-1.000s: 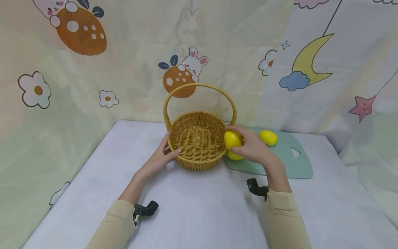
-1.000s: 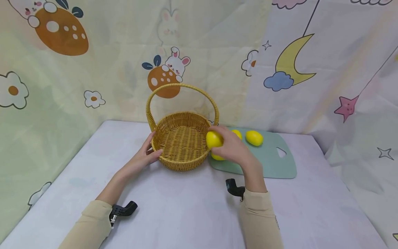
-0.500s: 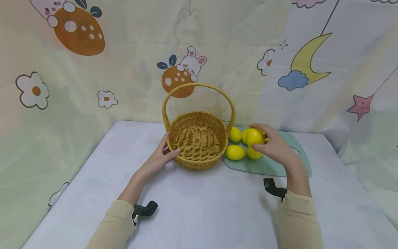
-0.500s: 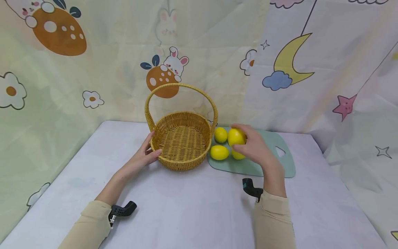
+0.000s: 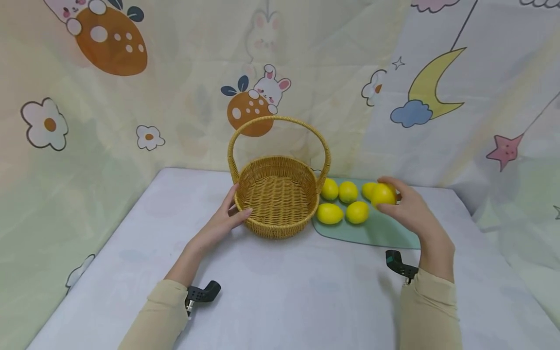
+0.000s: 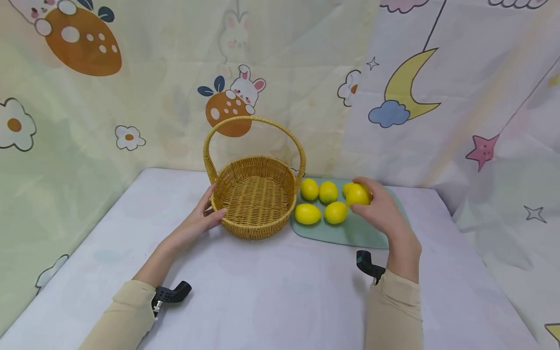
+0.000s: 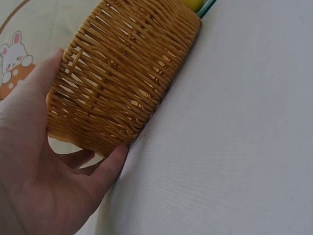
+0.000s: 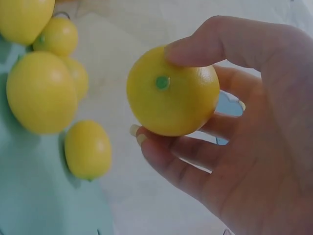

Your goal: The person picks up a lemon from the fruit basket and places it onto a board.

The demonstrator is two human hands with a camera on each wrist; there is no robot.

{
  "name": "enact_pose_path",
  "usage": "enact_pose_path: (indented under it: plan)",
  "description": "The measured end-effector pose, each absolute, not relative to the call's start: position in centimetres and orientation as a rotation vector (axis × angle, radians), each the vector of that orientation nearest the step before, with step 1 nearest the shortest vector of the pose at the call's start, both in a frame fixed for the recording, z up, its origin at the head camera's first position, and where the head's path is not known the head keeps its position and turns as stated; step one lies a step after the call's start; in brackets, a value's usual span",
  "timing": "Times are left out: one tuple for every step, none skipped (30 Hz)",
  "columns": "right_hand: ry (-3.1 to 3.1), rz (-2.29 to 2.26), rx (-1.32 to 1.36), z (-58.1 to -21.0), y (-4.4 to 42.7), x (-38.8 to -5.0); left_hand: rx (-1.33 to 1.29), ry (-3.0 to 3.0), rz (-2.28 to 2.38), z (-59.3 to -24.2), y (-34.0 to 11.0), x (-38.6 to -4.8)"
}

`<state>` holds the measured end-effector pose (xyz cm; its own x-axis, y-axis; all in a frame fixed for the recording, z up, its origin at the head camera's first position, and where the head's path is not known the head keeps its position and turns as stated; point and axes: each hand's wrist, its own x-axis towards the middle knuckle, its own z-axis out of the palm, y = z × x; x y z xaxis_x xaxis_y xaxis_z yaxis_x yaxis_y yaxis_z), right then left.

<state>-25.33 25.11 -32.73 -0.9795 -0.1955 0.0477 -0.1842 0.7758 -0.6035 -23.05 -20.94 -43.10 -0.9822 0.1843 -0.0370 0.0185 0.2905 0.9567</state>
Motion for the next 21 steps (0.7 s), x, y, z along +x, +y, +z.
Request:
enact_pose_path:
  plan:
    - [2.946, -0.984, -0.305, -32.8, 25.4, -25.4, 0.191, 2.411, 1.781, -43.1, -21.0, -23.1]
    - [2.944, -0.975, -0.294, -32.9, 25.6, -25.5, 0.192, 2.413, 1.781, -43.1, -21.0, -23.1]
    - [2.945, -0.965, -0.290, -33.0, 25.9, -25.5, 0.192, 2.413, 1.782, -43.2, -21.0, -23.2]
    - [2.946, -0.952, -0.287, -33.1, 26.1, -25.6, 0.196, 2.408, 1.788, -43.2, -21.0, -23.2]
    - [2.944, -0.939, -0.284, -33.2, 26.3, -25.7, 0.196, 2.403, 1.793, -43.2, -21.0, -23.3]
    - [2.946, -0.919, -0.284, -33.4, 26.5, -25.8, 0.194, 2.397, 1.796, -43.2, -21.0, -23.3]
    - [2.946, -0.905, -0.283, -33.6, 26.7, -25.9, 0.191, 2.392, 1.799, -43.1, -20.9, -23.2]
    - [2.941, -0.893, -0.276, -33.8, 26.8, -25.9, 0.187, 2.386, 1.799, -43.0, -20.9, -23.2]
    - [2.938, -0.876, -0.269, -34.0, 27.0, -26.0, 0.185, 2.377, 1.802, -42.8, -20.9, -23.1]
    - [2.932, -0.863, -0.260, -34.2, 27.1, -26.1, 0.182, 2.369, 1.803, -42.5, -20.9, -23.0]
    - [2.921, -0.851, -0.251, -34.5, 27.3, -26.2, 0.178, 2.362, 1.803, -42.2, -20.8, -22.9]
    - [2.912, -0.840, -0.249, -34.7, 27.4, -26.2, 0.176, 2.359, 1.800, -41.9, -20.7, -22.7]
    - [2.898, -0.831, -0.248, -35.0, 27.5, -26.4, 0.177, 2.355, 1.798, -41.6, -20.7, -22.5]
    - [2.886, -0.824, -0.252, -35.2, 27.5, -26.5, 0.178, 2.354, 1.793, -41.3, -20.6, -22.4]
    - [2.876, -0.810, -0.255, -35.4, 27.6, -26.6, 0.179, 2.354, 1.789, -41.0, -20.5, -22.3]
    - [2.865, -0.802, -0.260, -35.6, 27.6, -26.6, 0.180, 2.355, 1.784, -40.9, -20.5, -22.2]
    - [2.852, -0.797, -0.267, -35.8, 27.6, -26.7, 0.180, 2.356, 1.780, -40.8, -20.5, -22.1]
    - [2.846, -0.792, -0.276, -36.0, 27.6, -26.7, 0.180, 2.357, 1.778, -40.8, -20.5, -22.1]
    - [2.836, -0.792, -0.278, -36.1, 27.7, -26.8, 0.180, 2.357, 1.779, -40.8, -20.6, -22.1]
    - [2.833, -0.793, -0.284, -36.3, 27.6, -26.8, 0.180, 2.357, 1.783, -41.0, -20.6, -22.2]
    - [2.826, -0.792, -0.282, -36.5, 27.7, -26.8, 0.179, 2.357, 1.789, -41.3, -20.7, -22.4]
